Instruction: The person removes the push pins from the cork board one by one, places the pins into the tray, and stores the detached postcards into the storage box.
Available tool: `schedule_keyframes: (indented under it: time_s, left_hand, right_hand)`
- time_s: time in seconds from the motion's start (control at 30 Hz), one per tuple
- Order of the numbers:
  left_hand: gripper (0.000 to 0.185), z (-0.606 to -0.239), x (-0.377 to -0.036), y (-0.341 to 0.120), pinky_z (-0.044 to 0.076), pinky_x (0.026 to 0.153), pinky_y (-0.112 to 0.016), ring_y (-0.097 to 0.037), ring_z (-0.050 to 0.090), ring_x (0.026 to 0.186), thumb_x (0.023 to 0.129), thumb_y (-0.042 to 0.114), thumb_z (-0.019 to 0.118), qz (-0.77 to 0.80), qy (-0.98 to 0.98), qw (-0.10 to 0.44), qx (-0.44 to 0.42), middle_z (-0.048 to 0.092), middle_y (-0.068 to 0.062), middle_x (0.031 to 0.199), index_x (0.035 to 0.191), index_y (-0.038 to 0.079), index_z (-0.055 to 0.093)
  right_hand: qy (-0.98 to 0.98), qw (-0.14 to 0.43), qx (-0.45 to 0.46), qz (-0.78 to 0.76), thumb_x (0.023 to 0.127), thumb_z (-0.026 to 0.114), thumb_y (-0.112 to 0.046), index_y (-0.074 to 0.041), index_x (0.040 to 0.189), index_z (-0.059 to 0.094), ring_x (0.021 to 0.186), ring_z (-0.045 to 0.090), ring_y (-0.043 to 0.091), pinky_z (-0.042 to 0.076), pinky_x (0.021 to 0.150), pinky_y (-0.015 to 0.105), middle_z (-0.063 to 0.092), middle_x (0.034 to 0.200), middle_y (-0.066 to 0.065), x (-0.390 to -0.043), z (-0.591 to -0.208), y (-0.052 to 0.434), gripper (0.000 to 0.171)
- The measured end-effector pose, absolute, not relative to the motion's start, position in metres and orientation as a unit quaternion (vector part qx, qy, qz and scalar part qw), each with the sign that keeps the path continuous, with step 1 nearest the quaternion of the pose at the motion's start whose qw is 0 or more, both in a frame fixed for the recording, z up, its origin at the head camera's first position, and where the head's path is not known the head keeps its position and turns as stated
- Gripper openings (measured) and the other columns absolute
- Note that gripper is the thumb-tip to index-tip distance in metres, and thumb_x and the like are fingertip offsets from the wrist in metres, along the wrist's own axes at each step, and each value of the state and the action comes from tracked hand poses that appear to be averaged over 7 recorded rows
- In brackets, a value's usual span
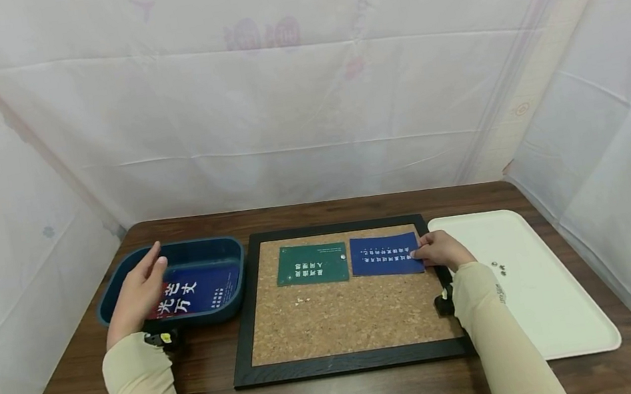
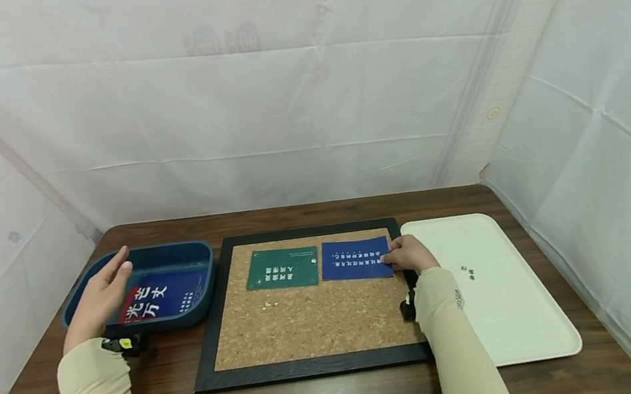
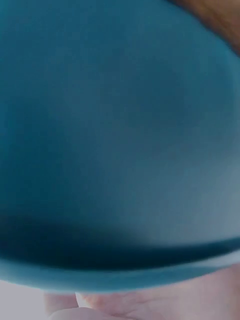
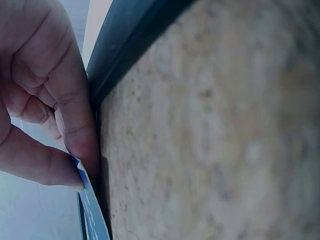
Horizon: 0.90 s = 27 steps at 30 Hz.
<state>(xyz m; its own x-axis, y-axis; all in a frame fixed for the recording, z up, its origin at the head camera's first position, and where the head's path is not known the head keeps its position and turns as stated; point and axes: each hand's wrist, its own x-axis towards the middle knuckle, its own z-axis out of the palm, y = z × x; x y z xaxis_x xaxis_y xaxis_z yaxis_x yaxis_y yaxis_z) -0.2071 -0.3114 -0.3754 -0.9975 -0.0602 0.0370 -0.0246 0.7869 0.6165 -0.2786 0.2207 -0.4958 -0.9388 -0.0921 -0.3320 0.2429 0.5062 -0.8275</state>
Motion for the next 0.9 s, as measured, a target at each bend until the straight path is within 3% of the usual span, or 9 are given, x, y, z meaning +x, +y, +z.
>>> schedule_keyframes:
  time_s: [0.2, 0.43, 0.9]
  left_hand:
    - [0.064, -0.375, -0.204, -0.323, 0.023, 0.102, -0.073, -0.058, 0.024, 0.135, 0.103, 0.049, 0.023, -0.307, -0.950, 0.050, 0.024, 0.017, -0.032, 0.154, 0.156, 0.018, 0.006]
    - [0.061, -0.379, -0.201, -0.339, 0.025, 0.103, -0.071, -0.058, 0.030, 0.132, 0.105, 0.042, 0.027, -0.313, -0.945, 0.092, 0.033, 0.022, -0.033, 0.151, 0.155, 0.012, 0.011]
    - [0.058, -0.379, -0.196, -0.358, 0.018, 0.108, -0.070, -0.056, 0.019, 0.138, 0.105, 0.038, 0.027, -0.313, -0.941, 0.116, 0.058, 0.018, -0.034, 0.152, 0.154, 0.009, 0.016]
  right_hand:
    - [0.850, 0.168, 0.039, -0.497, 0.091, 0.063, -0.011, 0.003, 0.093, 0.059, 0.072, 0.060, 0.013, 0.055, 0.068, 0.027, 0.065, 0.084, 0.008, -0.279, -0.497, 0.222, 0.015]
    - [0.849, 0.169, 0.038, -0.499, 0.091, 0.063, -0.011, 0.001, 0.090, 0.058, 0.071, 0.058, 0.013, 0.053, 0.066, 0.026, 0.063, 0.082, 0.007, -0.280, -0.498, 0.222, 0.014]
    - [0.848, 0.172, 0.044, -0.500, 0.091, 0.064, -0.012, 0.001, 0.092, 0.058, 0.072, 0.058, 0.013, 0.053, 0.067, 0.025, 0.064, 0.084, 0.008, -0.280, -0.496, 0.222, 0.014]
